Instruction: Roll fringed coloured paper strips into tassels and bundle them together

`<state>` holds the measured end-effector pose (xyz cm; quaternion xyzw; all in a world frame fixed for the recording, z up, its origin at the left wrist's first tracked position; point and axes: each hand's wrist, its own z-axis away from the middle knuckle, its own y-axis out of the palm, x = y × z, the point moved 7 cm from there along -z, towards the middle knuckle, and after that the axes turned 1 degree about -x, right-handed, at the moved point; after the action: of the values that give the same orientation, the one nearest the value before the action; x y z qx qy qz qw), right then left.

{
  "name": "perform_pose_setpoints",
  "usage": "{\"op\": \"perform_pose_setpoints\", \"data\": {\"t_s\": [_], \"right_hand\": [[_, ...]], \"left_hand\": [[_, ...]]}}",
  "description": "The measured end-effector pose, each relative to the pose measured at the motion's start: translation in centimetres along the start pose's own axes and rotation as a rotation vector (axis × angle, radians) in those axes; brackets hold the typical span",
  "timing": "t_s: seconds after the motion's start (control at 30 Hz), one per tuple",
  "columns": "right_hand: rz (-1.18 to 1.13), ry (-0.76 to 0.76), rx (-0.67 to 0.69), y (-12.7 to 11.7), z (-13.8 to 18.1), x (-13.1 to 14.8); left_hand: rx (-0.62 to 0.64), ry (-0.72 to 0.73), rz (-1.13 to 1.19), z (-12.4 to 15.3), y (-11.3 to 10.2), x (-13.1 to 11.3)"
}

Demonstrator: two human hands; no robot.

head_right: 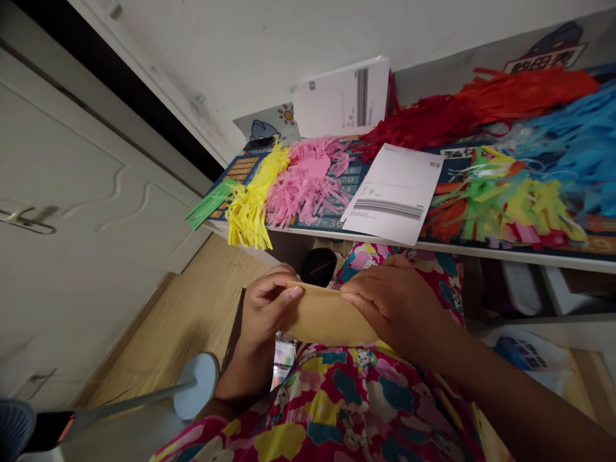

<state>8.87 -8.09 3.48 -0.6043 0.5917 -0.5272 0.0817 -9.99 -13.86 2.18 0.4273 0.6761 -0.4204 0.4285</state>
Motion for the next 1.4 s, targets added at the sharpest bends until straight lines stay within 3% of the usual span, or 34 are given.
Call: {"op": "perform_pose_setpoints", "data": {"t_s": [0.17,0.33,0.73,1.0,1.4], "right_hand": [[-0.022,0.005,-0.008,0.0,0.0,-0.2],[-0.027,0.023,0.002,0.3,0.2,-0.7],[-0.061,0.054,-0.025,-0.3,0.3,-1.0],[-0.074,0.142,0.025,-1.3,2.4,-3.5],[-0.017,0.071,-0.009,-2.0,2.1,-1.8]], "left_hand": [[0.176,-0.027,-0.054,0.0,1.3,-0.3],[0.086,-0.002,-0.106,-0.3,0.7,-0.5],[0.055,0.025,-0.074,-0.2,0.3,-0.4],[0.002,-0.101,0.002,-0.2,-0.9,1.1],[-0.022,-0.122,0.052,-0.1,-0.2,0.9]]}}
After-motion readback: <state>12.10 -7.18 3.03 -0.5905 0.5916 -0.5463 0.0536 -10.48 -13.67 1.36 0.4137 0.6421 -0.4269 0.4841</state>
